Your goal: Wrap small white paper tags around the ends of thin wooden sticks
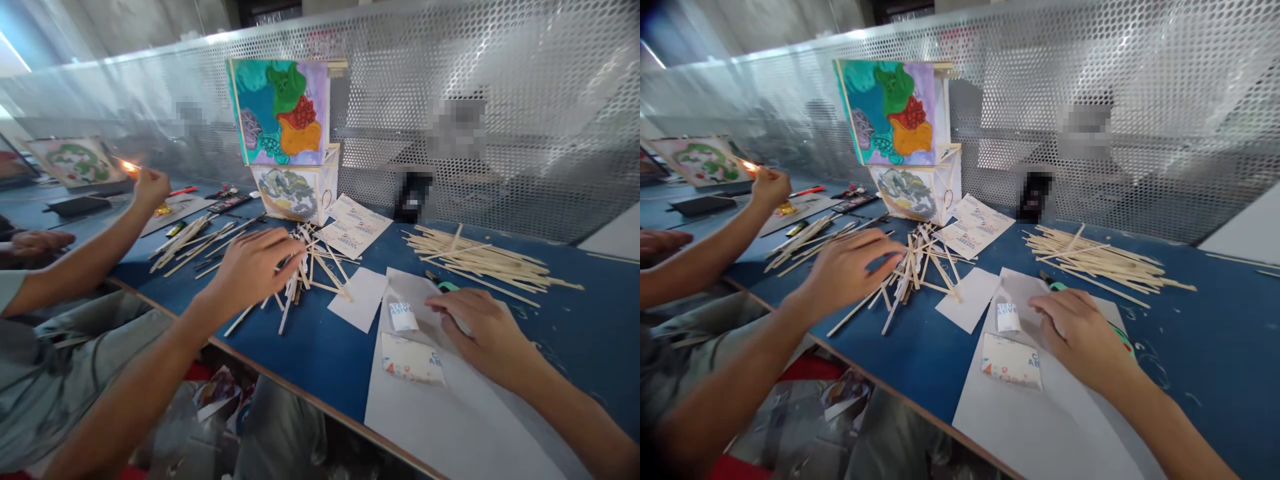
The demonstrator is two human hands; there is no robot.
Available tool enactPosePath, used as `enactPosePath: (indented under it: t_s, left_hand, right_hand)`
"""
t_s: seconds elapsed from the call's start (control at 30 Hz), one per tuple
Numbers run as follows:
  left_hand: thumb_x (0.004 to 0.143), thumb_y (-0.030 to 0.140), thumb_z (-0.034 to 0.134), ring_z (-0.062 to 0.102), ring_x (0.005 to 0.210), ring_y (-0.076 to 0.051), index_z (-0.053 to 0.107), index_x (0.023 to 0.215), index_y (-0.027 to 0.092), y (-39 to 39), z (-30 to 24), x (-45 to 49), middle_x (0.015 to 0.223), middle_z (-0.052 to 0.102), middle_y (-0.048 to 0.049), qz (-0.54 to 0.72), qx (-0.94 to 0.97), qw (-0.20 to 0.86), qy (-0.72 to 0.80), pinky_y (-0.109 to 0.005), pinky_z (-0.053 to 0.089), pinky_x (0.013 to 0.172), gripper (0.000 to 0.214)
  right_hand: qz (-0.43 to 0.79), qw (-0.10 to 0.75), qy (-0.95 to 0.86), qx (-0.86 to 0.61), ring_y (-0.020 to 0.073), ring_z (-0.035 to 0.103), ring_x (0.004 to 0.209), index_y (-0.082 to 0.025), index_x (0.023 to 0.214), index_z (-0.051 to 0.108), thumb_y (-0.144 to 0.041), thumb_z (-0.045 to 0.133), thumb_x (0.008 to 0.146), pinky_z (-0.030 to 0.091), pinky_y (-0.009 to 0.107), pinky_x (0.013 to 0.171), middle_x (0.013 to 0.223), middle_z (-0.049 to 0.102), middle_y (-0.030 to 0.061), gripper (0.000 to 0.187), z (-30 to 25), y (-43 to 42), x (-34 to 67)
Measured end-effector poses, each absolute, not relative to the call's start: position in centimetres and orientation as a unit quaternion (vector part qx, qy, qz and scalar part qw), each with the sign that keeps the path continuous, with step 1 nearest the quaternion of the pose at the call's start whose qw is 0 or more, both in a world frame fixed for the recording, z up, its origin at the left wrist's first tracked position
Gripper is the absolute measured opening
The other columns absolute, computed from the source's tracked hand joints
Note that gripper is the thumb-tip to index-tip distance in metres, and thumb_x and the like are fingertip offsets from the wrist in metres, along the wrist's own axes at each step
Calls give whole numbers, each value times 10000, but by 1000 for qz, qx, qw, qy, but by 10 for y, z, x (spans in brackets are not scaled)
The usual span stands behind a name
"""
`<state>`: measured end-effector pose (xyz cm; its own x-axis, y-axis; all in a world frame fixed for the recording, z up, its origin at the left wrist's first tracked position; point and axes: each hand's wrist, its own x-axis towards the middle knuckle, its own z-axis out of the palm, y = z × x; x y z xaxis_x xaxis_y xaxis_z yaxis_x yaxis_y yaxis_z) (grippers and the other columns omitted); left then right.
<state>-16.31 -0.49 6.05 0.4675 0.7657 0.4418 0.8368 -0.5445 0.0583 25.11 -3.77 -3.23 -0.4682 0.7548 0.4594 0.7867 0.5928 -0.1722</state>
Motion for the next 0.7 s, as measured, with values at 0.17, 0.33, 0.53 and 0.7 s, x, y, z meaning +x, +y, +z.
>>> enactPosePath:
  t_s: [0.17, 0.33, 0.53, 0.7]
  left_hand:
    - [928, 248, 583, 701, 879, -152, 787, 902, 271, 23, 45, -158, 1029, 740, 6, -99, -906, 47, -410, -252, 494, 798, 207]
    - [934, 280, 554, 695, 965, -195, 766, 1019, 272, 15, 33, -151, 1055, 747, -16, -89, -908, 64, -405, -297, 484, 903, 228]
    - [922, 142, 512, 700, 889, -178, 749, 1109, 289, 46, 32, -148, 1095, 737, -21, -45, -910, 89, -403, -269, 475, 772, 336]
    - [903, 123, 590, 680, 984, -178, 764, 941, 268, 68, 38, -149, 1111, 734, -20, 1, -941, 94, -326, -277, 452, 860, 230]
  right_hand:
    - [-13, 187, -881, -434, 288, 689, 985, -254, 1106, 699, -289, 493, 978, 494, 485, 889, 1077, 769, 64, 245, -30, -39, 252]
    - [-7, 166, -890, -425, 276, 701, 961, -240, 1109, 693, -291, 454, 1011, 519, 479, 868, 1065, 773, 70, 264, -28, -40, 251]
    - [10, 138, -892, -430, 265, 709, 949, -253, 1115, 695, -301, 418, 1025, 551, 442, 802, 1066, 769, 63, 295, -30, -41, 252]
    - [0, 127, -892, -434, 259, 712, 952, -249, 1115, 704, -288, 399, 1025, 559, 437, 823, 1078, 770, 64, 320, -29, -40, 252]
